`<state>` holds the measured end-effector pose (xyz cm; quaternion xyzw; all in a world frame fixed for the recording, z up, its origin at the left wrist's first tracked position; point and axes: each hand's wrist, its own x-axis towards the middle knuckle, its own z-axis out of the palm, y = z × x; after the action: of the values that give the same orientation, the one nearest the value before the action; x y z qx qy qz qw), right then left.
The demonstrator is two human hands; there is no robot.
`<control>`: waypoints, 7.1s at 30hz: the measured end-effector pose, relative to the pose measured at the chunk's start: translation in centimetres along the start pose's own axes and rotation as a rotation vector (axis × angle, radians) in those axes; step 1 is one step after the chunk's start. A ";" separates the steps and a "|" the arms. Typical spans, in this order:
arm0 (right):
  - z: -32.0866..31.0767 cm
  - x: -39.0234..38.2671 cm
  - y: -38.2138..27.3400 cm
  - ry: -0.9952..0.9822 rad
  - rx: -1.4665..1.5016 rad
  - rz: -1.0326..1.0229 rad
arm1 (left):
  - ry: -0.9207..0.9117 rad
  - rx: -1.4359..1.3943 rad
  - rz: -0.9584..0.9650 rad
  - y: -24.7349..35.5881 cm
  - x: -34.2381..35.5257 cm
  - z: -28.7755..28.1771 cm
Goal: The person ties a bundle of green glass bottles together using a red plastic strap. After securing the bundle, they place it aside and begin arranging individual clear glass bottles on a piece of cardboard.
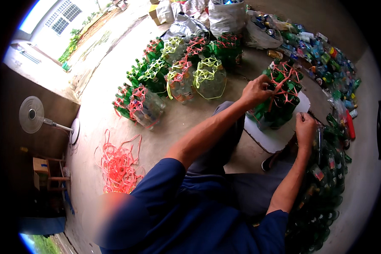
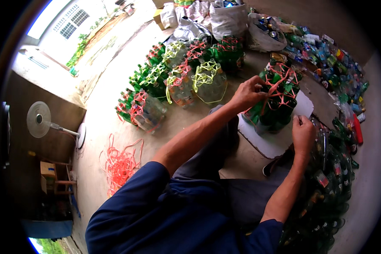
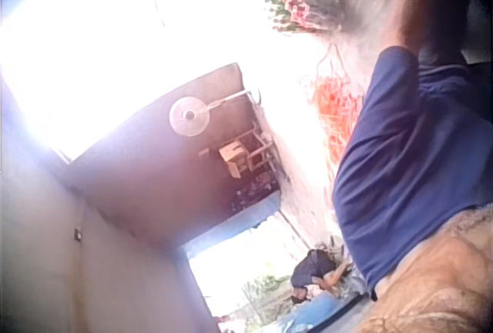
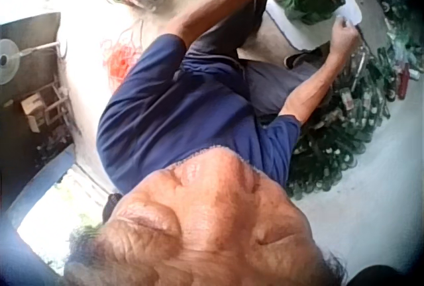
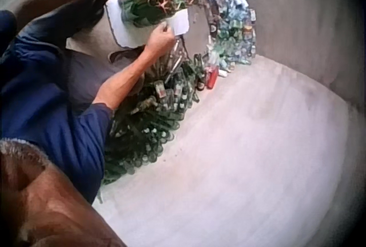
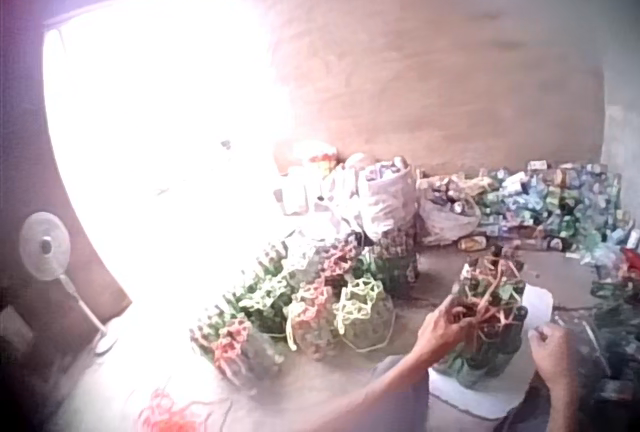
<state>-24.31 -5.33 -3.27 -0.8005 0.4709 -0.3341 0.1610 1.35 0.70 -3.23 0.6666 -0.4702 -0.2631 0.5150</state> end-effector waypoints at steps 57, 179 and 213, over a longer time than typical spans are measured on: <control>-1.9 0.1 -3.1 -0.145 0.071 0.084 | -0.572 1.089 0.432 7.9 7.0 1.6; 8.7 -3.3 -1.9 -0.669 -0.189 -0.078 | 0.025 -0.079 -1.101 -27.9 -42.7 -22.0; 12.4 -2.7 -2.5 -0.896 -0.284 0.000 | 0.453 -0.969 -1.052 -43.6 -33.9 -23.0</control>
<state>-15.10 -2.40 -11.83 -0.8798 0.3962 0.1125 0.2373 21.82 42.45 -40.89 0.5400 0.1967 -0.5084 0.6413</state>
